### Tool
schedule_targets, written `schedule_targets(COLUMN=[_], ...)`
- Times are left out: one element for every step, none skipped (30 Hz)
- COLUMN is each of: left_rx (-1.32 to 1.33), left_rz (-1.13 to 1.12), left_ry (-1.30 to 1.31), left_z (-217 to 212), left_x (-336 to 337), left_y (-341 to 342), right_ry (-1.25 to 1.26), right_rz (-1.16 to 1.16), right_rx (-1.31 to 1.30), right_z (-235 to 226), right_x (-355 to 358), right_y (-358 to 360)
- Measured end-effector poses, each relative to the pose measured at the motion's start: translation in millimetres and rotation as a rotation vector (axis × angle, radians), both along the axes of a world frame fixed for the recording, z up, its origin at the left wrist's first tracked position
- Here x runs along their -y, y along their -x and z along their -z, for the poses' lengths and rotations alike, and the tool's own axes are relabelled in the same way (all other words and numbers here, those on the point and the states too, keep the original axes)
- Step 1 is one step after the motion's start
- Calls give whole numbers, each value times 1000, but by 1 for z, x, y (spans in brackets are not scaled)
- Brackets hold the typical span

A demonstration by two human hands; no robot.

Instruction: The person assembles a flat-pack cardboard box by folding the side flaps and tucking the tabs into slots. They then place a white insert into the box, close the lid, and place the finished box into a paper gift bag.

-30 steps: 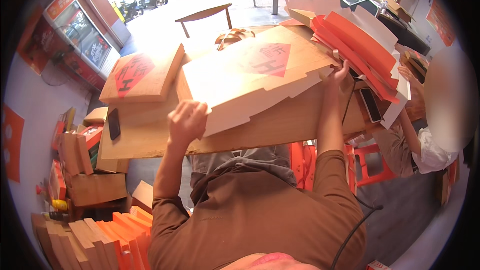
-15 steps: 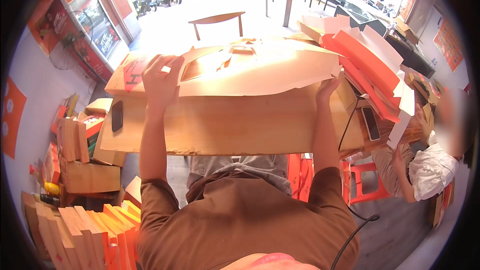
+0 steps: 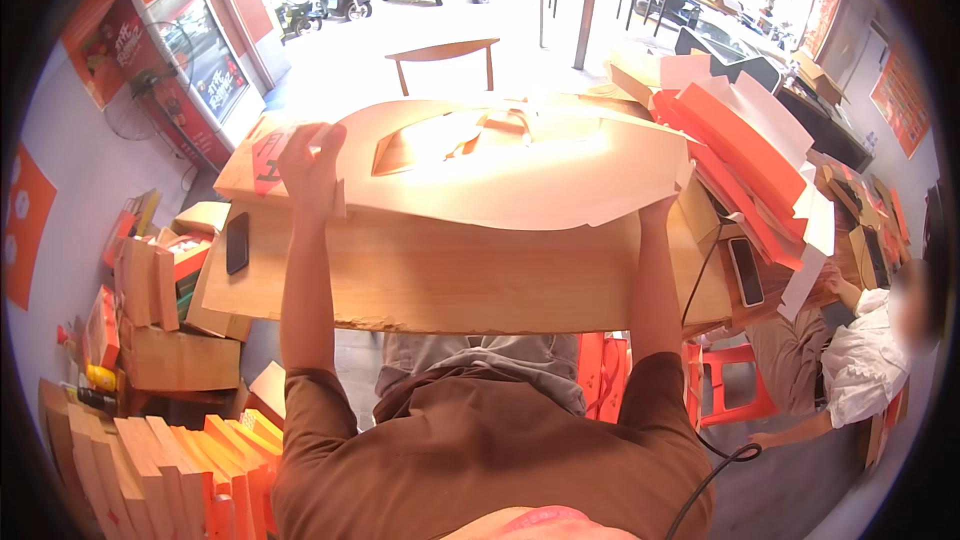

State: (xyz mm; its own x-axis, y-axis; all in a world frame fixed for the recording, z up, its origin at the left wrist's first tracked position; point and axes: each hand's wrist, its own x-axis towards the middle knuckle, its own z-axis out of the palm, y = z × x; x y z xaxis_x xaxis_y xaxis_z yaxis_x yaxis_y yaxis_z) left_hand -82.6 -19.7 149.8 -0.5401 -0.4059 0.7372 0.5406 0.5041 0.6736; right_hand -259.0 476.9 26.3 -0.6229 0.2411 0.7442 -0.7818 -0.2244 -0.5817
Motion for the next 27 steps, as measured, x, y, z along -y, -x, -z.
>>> schedule_targets(left_rx=[0,-4,44,55,66,77,74,70,68,15,-39,-91,-72,-62,-52,-28,82,169,219,247,279,290,263,237,177,119,108], left_rz=[2,8,28,164,297,430,450,474,494,499,497,497,445,440,432,422,360,327,358,368,374,359,329,298,246,192,99], left_ry=[-72,-145,-186,-250,-313,-374,-463,-553,-639,-547,-456,-365,-276,-238,-198,-174,-172,-154,-224,-255,-289,-288,-234,-181,-76,29,89], left_z=[1,2,6,14,21,28,28,26,24,36,65,95,109,120,132,142,144,151,145,137,132,129,129,130,130,131,133], left_x=[3,5,14,28,39,50,36,9,-6,2,18,34,31,32,29,15,9,9,-1,-6,-11,-10,-7,-4,-3,-2,-1], left_y=[6,15,23,34,42,50,51,51,53,60,72,84,83,84,86,78,73,71,68,65,60,56,58,59,62,64,65], right_ry=[-14,-37,-60,-81,-139,-136,-118,-88,-53,-16,18,50,74,99,136,154,179,164,145,131,122,85,48,10,44,57,70], right_rz=[-1,25,53,77,105,103,104,104,106,98,82,67,62,55,59,72,68,83,103,118,212,215,223,233,327,332,338], right_rx=[-11,-20,-29,-41,-123,-122,-108,-79,-53,-31,-10,8,31,48,61,85,97,133,161,184,196,235,269,303,305,326,347], right_z=[4,14,28,37,33,30,29,29,30,31,31,32,34,34,34,38,41,55,66,66,71,69,67,64,55,57,63], right_x=[-4,-12,-24,-30,-26,-20,-18,-19,-19,-15,-10,-3,-2,1,4,1,0,-12,-30,-34,-34,-29,-28,-27,-13,-15,-19], right_y=[-2,3,11,19,17,13,10,6,4,1,-1,-3,-6,-7,-5,-3,2,6,15,20,23,23,21,19,11,13,18])
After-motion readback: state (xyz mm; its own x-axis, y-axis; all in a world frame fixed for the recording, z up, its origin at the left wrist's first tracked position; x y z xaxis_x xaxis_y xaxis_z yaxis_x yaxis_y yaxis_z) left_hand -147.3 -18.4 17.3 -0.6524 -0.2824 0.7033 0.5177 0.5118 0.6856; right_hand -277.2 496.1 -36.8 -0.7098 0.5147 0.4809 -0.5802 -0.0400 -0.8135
